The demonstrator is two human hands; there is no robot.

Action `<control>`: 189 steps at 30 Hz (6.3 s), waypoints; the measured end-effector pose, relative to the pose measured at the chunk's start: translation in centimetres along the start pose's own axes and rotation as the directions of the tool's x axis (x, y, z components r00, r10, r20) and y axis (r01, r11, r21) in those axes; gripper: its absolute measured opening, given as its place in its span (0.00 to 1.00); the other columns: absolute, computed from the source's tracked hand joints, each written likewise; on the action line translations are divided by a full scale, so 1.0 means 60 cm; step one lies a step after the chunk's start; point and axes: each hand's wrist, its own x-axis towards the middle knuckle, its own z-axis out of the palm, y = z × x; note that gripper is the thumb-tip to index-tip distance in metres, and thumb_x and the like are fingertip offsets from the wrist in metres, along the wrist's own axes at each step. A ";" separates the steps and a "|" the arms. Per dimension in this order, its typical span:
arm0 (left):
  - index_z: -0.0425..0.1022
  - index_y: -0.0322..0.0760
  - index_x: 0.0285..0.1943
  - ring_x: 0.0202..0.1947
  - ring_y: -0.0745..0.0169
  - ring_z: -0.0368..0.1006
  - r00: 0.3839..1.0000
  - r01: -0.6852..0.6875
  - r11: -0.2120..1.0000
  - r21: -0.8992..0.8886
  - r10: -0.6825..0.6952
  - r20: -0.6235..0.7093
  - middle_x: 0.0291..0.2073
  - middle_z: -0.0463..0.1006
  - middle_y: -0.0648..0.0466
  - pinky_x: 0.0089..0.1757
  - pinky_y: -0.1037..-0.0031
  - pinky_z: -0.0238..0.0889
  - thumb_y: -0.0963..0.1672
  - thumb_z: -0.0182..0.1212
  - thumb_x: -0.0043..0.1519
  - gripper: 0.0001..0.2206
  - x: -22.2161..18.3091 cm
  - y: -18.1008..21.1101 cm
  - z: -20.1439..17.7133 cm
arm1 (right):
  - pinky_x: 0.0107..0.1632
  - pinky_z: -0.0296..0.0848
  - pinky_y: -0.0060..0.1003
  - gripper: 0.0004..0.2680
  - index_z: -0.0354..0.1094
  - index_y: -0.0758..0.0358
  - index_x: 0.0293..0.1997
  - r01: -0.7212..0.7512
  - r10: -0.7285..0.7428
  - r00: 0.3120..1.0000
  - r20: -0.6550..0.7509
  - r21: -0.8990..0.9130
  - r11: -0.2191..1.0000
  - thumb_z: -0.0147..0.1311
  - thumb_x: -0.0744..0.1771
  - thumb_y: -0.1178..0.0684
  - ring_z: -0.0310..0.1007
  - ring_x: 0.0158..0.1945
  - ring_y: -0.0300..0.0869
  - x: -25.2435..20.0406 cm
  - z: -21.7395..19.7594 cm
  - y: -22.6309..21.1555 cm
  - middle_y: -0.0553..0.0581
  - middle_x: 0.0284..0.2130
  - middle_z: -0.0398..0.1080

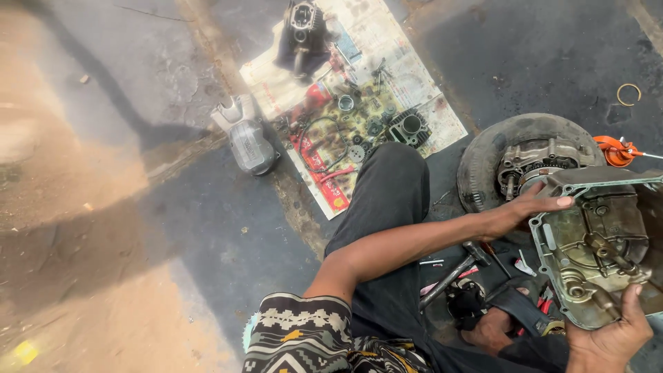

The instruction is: The person sits on the ground working on a motorcycle engine crankcase. They handle the crankcase cover, apply sealant from a small tube to the mating surface, unpack a new gasket from a red parts box, and fit the gasket onto the engine case.

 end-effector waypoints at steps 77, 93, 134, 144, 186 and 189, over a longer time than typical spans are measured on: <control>0.82 0.36 0.37 0.43 0.40 0.77 0.223 0.607 0.310 0.732 0.817 -0.531 0.38 0.81 0.41 0.47 0.55 0.68 0.40 0.54 0.59 0.09 0.004 0.215 -0.713 | 0.41 0.74 0.32 0.16 0.73 0.62 0.58 -0.458 0.739 0.669 0.078 -0.740 0.493 0.54 0.68 0.44 0.75 0.41 0.36 0.029 0.147 0.491 0.52 0.41 0.79; 0.74 0.34 0.37 0.43 0.40 0.74 0.354 0.502 0.139 0.853 0.868 -0.350 0.40 0.75 0.44 0.42 0.55 0.67 0.39 0.54 0.63 0.04 0.089 0.164 -0.813 | 0.42 0.75 0.33 0.16 0.71 0.59 0.60 -0.642 0.805 0.584 -0.103 -0.665 0.381 0.52 0.68 0.44 0.78 0.44 0.38 0.036 0.085 0.555 0.53 0.43 0.80; 0.69 0.34 0.35 0.25 0.68 0.72 0.657 0.633 0.400 0.663 -0.730 -0.187 0.23 0.70 0.57 0.29 0.76 0.67 0.48 0.47 0.71 0.15 -0.122 -0.060 -0.026 | 0.62 0.67 0.50 0.18 0.73 0.58 0.58 -0.312 -0.063 0.943 -0.326 -0.935 0.168 0.64 0.62 0.57 0.68 0.61 0.57 0.239 -0.380 0.411 0.62 0.56 0.70; 0.74 0.32 0.31 0.25 0.69 0.71 0.878 0.269 0.254 0.929 -0.460 -0.129 0.20 0.76 0.54 0.30 0.74 0.64 0.53 0.64 0.62 0.19 -0.097 -0.081 -0.001 | 0.51 0.72 0.46 0.15 0.79 0.56 0.48 -0.449 0.261 0.871 -0.416 -0.890 0.082 0.73 0.59 0.51 0.75 0.49 0.53 0.241 -0.385 0.297 0.60 0.47 0.76; 0.75 0.32 0.50 0.39 0.70 0.70 0.659 -0.046 0.747 0.664 -0.477 0.582 0.36 0.76 0.57 0.44 0.73 0.66 0.44 0.49 0.71 0.11 -0.101 0.042 0.119 | 0.42 0.76 0.43 0.06 0.70 0.67 0.46 0.459 -0.256 0.856 0.450 -0.888 -0.026 0.53 0.69 0.55 0.77 0.41 0.50 -0.062 0.032 -0.060 0.59 0.38 0.73; 0.75 0.34 0.52 0.34 0.70 0.70 0.593 -0.013 0.697 0.717 -0.572 0.567 0.33 0.75 0.58 0.38 0.73 0.67 0.45 0.49 0.70 0.11 -0.106 0.064 0.131 | 0.37 0.74 0.37 0.07 0.69 0.68 0.44 0.190 -0.064 0.982 0.179 -0.921 0.341 0.50 0.70 0.53 0.78 0.34 0.41 -0.052 -0.014 -0.032 0.56 0.34 0.73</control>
